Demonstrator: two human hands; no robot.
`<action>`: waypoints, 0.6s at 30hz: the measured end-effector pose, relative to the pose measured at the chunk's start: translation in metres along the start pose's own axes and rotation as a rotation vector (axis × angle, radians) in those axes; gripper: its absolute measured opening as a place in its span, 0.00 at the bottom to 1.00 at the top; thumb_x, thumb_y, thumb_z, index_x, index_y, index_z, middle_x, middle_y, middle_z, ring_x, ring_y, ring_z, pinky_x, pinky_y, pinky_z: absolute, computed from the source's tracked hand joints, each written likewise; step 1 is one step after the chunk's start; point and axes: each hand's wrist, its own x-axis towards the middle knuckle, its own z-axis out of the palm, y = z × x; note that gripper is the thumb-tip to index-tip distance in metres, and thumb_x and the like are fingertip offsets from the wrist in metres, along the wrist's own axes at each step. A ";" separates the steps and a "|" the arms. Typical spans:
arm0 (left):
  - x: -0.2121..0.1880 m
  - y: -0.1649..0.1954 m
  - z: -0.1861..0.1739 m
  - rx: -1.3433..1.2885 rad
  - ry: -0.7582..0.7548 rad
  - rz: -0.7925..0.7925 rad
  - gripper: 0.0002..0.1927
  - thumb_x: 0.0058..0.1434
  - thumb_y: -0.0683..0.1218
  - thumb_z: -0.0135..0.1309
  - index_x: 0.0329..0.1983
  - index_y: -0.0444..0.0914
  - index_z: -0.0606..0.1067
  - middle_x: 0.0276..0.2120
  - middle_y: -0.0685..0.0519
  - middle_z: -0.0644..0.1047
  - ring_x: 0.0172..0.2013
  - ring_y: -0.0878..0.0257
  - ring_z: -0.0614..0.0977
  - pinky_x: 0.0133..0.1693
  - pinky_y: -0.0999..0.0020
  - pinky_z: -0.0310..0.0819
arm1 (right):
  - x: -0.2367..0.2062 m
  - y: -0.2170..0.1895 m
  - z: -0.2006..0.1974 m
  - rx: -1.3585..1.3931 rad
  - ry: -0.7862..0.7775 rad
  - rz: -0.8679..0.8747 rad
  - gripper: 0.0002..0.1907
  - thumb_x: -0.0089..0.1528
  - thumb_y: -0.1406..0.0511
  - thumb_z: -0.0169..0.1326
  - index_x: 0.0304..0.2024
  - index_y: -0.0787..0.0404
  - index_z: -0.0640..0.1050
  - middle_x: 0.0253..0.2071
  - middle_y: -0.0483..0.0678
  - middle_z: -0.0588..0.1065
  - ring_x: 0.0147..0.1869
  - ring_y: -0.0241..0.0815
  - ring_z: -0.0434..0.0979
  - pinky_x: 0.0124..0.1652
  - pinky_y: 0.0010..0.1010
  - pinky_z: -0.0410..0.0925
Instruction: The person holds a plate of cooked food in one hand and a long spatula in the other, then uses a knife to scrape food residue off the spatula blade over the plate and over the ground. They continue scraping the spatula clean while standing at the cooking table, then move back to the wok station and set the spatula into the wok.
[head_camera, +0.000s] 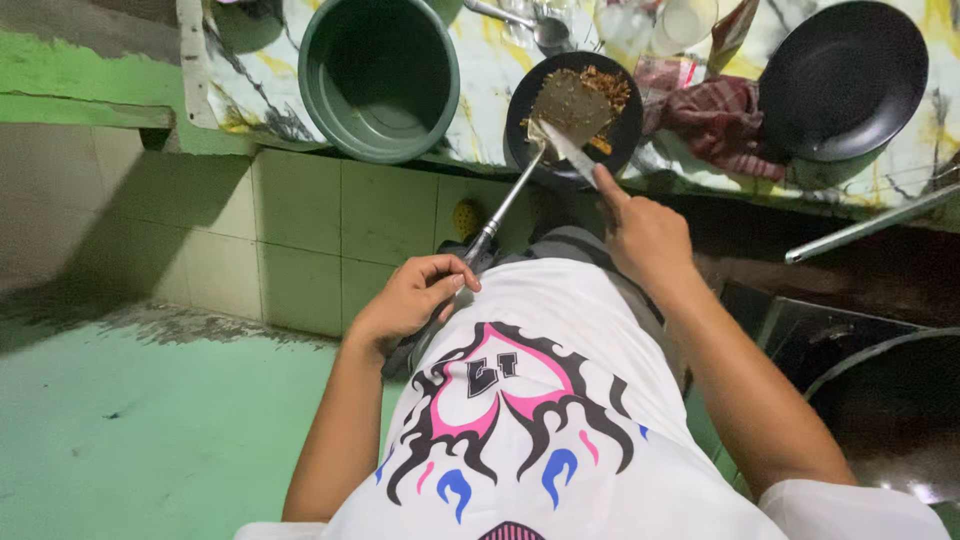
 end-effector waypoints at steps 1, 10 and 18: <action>0.000 0.001 0.001 0.010 0.003 -0.003 0.08 0.70 0.41 0.49 0.40 0.34 0.79 0.30 0.58 0.76 0.23 0.73 0.69 0.28 0.77 0.65 | 0.000 -0.005 0.000 0.012 -0.018 0.038 0.31 0.67 0.55 0.46 0.74 0.38 0.63 0.35 0.59 0.79 0.37 0.64 0.79 0.37 0.54 0.70; -0.001 0.000 0.005 0.052 -0.004 -0.011 0.08 0.70 0.41 0.49 0.40 0.33 0.79 0.34 0.55 0.78 0.24 0.73 0.69 0.28 0.76 0.65 | 0.004 -0.014 -0.011 0.210 -0.110 0.184 0.24 0.71 0.50 0.40 0.70 0.35 0.69 0.39 0.60 0.80 0.47 0.66 0.79 0.47 0.53 0.70; -0.004 0.005 0.001 0.088 -0.016 -0.041 0.09 0.70 0.41 0.49 0.41 0.34 0.79 0.34 0.55 0.78 0.24 0.73 0.69 0.28 0.76 0.66 | 0.006 -0.005 -0.018 0.271 -0.086 0.218 0.24 0.71 0.51 0.41 0.69 0.36 0.70 0.42 0.60 0.80 0.48 0.67 0.78 0.49 0.53 0.69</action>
